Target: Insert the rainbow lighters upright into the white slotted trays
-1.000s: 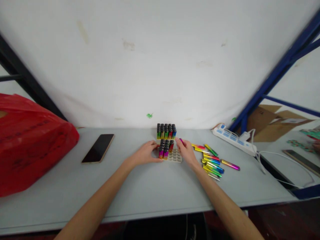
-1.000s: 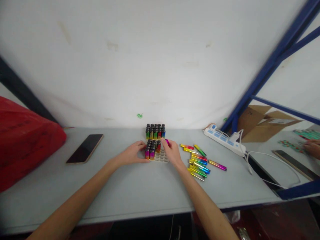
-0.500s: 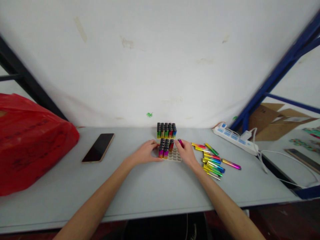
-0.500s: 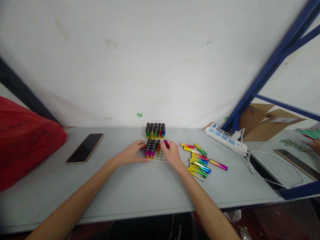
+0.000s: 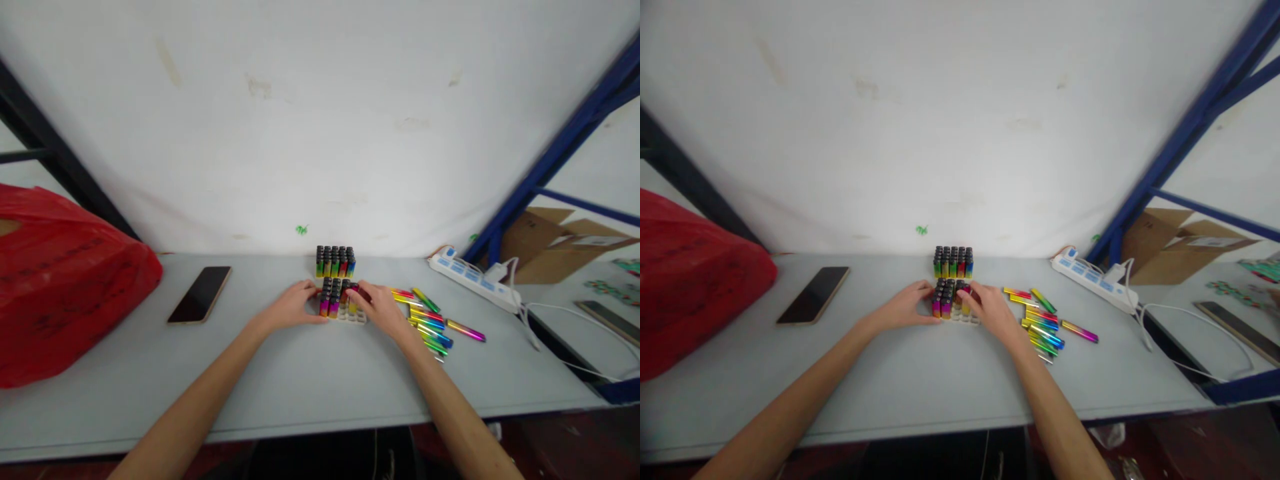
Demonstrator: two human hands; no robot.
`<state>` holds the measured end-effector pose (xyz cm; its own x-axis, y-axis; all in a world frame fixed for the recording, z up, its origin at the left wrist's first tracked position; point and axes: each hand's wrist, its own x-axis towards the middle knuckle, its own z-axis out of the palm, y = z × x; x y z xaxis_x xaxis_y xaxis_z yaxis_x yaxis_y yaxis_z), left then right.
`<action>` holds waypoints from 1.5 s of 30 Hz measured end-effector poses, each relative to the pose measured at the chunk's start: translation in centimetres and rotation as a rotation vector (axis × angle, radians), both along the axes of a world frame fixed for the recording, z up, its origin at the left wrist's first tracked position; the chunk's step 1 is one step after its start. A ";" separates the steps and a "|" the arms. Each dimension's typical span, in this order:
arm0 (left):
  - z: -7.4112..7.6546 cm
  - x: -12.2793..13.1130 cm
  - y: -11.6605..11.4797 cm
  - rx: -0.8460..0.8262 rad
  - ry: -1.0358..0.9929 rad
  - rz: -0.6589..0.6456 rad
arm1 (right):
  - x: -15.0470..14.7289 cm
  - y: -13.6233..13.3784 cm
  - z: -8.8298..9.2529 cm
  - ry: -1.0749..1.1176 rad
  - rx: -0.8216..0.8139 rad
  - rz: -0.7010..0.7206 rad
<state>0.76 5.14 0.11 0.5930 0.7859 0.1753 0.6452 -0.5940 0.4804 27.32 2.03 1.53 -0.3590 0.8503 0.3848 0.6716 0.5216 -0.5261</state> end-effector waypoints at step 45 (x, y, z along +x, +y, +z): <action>0.1 -0.1 0.0 -0.014 -0.031 0.028 | 11.8 1.5 1.4 0.262 -0.010 -0.504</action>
